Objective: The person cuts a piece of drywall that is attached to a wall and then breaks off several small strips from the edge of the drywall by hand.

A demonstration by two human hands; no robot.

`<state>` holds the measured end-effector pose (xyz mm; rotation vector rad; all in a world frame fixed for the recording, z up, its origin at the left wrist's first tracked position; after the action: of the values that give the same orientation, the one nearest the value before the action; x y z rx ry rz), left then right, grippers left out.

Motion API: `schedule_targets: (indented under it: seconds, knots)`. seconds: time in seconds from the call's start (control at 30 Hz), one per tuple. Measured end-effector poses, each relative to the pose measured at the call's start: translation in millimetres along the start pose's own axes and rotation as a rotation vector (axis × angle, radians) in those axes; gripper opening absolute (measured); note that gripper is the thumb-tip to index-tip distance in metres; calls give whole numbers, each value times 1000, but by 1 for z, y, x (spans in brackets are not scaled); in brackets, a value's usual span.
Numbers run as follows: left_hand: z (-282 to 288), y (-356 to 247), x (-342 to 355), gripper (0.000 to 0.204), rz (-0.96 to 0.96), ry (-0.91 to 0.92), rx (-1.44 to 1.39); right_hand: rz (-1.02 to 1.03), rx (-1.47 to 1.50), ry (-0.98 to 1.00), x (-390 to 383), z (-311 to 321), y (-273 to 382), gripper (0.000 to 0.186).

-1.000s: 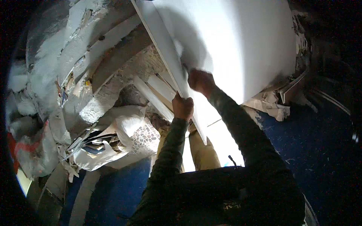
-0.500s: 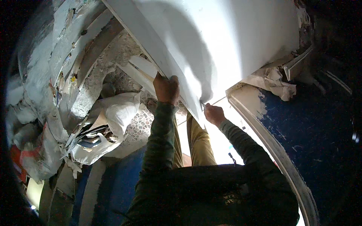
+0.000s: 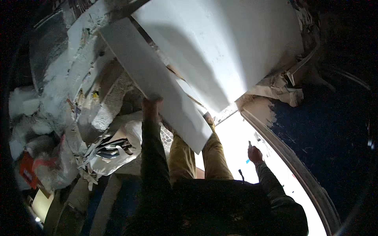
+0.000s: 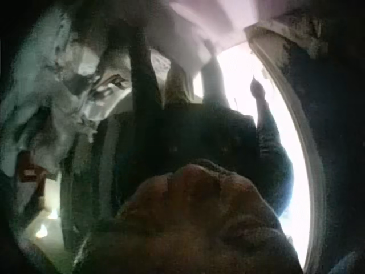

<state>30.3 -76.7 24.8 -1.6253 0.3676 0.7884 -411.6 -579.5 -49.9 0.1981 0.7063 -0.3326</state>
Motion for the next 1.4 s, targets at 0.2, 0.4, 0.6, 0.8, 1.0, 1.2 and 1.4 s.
schedule_targets:
  seconds: [0.2, 0.4, 0.6, 0.8, 1.0, 1.2, 1.4]
  knots:
    - [21, -20, -84, 41, 67, 126, -311, 203, 849, -211, 67, 184, 202, 14]
    - [-36, -99, -148, 41, -300, 354, 155, 525, 1253, -259, 60, 354, 367, 25]
    - [-42, -154, -193, 41, -284, 240, 148, 516, 1375, -213, -21, 437, 411, 35]
    - [-94, -171, -210, 45, -160, 569, -415, 535, 1215, -201, -88, 462, 447, 37]
    - [-119, -206, -223, 44, -71, 692, -421, 679, 1430, -508, -109, 506, 422, 37]
    - [-170, -256, -267, 60, -217, 990, -420, 343, 1098, -777, -143, 480, 345, 31]
    - [-260, -222, -290, 61, -141, 959, -77, 146, 1303, -1071, -143, 442, 282, 29]
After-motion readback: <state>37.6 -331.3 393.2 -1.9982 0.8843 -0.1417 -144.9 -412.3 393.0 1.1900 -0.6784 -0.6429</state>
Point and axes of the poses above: each hand's wrist, its own x-axis towards the middle knuckle, its own z-axis out of the back of the hand, y = z × x, the point moved 9 cm from there along x, towards the middle knuckle, and after that the axes turned 5 degrees about -x, right-handed, at the moved point
